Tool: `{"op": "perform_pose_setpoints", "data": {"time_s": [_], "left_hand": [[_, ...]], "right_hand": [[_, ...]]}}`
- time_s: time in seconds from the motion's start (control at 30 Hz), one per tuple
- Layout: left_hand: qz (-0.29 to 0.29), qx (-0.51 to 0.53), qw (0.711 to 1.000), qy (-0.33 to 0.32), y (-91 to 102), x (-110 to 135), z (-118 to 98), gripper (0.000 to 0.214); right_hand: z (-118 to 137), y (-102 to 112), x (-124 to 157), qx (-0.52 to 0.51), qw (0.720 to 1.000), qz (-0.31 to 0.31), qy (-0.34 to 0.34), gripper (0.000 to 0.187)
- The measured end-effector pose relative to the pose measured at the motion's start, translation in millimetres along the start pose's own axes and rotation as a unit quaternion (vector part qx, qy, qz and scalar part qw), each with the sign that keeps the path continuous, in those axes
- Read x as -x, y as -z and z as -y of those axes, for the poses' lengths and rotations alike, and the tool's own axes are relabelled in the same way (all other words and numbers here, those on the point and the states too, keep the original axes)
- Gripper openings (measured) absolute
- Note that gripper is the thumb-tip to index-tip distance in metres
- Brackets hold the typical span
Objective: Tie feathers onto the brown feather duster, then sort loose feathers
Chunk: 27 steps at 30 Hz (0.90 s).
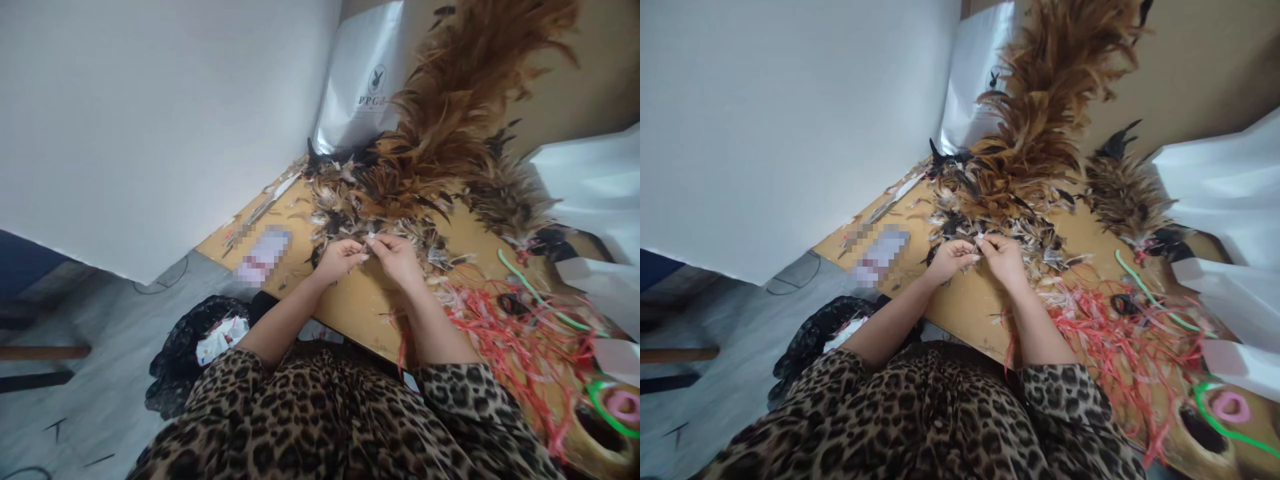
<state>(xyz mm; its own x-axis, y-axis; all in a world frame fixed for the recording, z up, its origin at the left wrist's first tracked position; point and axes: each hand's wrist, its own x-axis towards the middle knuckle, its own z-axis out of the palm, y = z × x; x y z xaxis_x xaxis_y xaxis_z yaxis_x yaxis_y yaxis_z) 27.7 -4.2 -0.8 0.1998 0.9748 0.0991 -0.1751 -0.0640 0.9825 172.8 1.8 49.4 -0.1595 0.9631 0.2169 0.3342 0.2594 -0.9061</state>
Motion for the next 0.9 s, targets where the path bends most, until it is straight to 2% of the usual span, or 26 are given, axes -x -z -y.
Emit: {"op": "perform_pose_setpoints", "data": {"time_s": [0.13, 0.2, 0.27, 0.37, 0.43, 0.5, 0.57, 0.67, 0.73, 0.8, 0.9], "left_hand": [[0.121, 0.021, 0.992, 0.018, 2.0, 2.6, -9.3, 0.037], [0.145, 0.019, 0.989, 0.026, 2.4, 3.4, -11.3, 0.036], [0.122, 0.013, 0.992, 0.036, 1.8, 3.1, -9.4, 0.035], [0.044, -0.008, 0.998, 0.047, -0.2, 0.9, -1.1, 0.033], [-0.014, -0.029, 0.999, 0.028, -1.2, -0.8, 4.4, 0.03], [-0.04, -0.035, 0.999, 0.004, -1.5, -1.9, 6.6, 0.029], [-0.011, -0.015, 1.0, -0.006, -0.9, -1.9, 4.0, 0.03], [0.105, 0.013, 0.994, -0.003, 0.7, -0.2, -4.9, 0.032], [0.147, -0.004, 0.989, 0.014, 1.4, 1.0, -8.8, 0.032], [0.123, -0.024, 0.992, 0.029, 1.4, 1.3, -8.3, 0.03], [0.02, -0.037, 0.999, 0.015, 1.0, 0.4, -2.5, 0.026]], "right_hand": [[-8.7, 4.3, 1.3, -0.083, 0.996, 0.02, -0.022, 0.03], [-10.8, 5.4, 2.1, -0.101, 0.994, 0.029, -0.029, 0.03], [-10.1, 4.6, 2.4, -0.091, 0.995, 0.039, -0.028, 0.03], [-6.4, 0.6, 2.3, -0.044, 0.998, 0.037, -0.015, 0.031], [-4.7, -1.9, 2.2, -0.011, 1.0, 0.017, -0.008, 0.032], [-4.3, -2.6, 2.4, 0.004, 1.0, 0.003, -0.007, 0.032], [-4.6, -1.1, 3.0, -0.01, 1.0, 0.007, -0.007, 0.031], [-3.9, 2.9, 4.0, -0.038, 0.999, 0.028, -0.012, 0.03], [-1.4, 4.3, 3.8, -0.04, 0.998, 0.047, -0.014, 0.03], [2.6, 3.2, 2.6, -0.03, 0.997, 0.065, -0.011, 0.03], [8.7, -1.4, -0.4, 0.003, 0.998, 0.061, -0.007, 0.03]]}}
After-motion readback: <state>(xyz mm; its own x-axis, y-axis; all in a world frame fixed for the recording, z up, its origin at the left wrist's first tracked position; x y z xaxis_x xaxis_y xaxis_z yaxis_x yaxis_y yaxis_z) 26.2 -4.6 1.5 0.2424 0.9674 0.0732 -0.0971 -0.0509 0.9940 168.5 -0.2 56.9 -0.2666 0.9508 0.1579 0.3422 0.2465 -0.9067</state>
